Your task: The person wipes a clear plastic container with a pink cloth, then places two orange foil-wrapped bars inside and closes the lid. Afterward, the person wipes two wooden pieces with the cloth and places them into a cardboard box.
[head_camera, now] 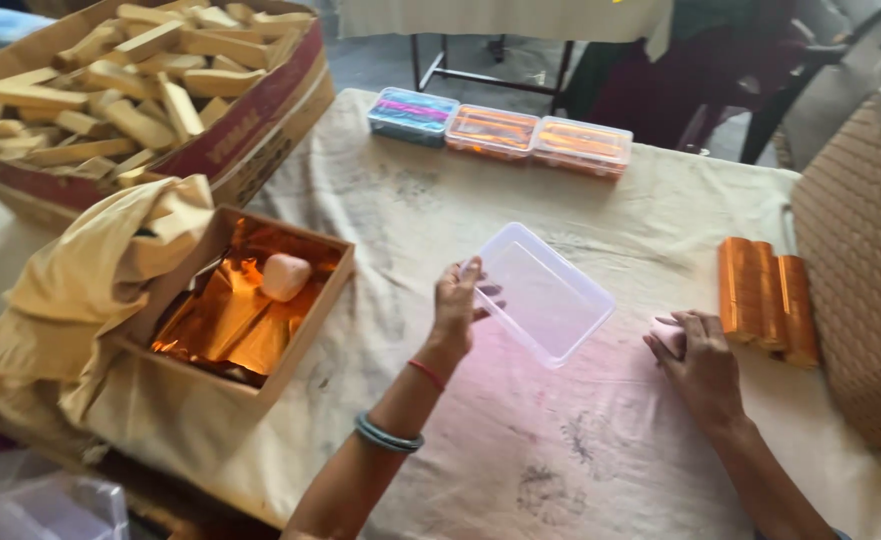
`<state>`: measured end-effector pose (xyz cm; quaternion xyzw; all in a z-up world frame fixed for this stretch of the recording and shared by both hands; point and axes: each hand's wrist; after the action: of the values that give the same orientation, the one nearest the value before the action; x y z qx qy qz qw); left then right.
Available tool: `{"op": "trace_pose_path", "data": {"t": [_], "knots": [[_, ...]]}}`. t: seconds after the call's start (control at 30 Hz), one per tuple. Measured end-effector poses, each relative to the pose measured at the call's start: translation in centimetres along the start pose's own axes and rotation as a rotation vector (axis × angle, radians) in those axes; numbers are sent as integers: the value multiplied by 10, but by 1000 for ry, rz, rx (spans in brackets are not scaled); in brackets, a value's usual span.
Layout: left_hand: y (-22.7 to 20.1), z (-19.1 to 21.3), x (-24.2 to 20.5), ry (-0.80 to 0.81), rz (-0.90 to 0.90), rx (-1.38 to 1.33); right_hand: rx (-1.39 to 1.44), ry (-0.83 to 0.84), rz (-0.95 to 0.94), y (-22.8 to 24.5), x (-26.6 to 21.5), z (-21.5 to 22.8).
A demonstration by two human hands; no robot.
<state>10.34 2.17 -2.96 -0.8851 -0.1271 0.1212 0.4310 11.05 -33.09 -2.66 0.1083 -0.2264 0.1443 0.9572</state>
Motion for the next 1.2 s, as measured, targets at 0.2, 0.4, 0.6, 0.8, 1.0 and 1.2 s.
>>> {"op": "trace_pose_path", "data": {"t": [0.2,0.4,0.6,0.8,1.0,1.2], "knots": [[38,-35,-21,-134,145,176,219,-55,-134,4,7,17],[34,-10,-14,30,-383,819,498,-188,-135,22,8,35],[6,-16,24,301,-320,546,515,-307,-53,62,34,54],[28,-15,17,336,-200,546,126,209,166,99,70,-15],[27,-21,10,340,-289,809,-9,308,92,140,75,-43],[17,-23,5,369,-393,766,141,43,219,182,59,-44]]}}
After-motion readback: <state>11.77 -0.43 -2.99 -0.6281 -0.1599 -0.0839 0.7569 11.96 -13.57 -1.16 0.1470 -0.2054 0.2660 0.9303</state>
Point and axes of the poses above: each hand's wrist, its own x-axis towards the middle knuckle, its own z-axis out of the back of the hand, y = z × x, and after that the axes turned 9 degrees about -x, right-handed
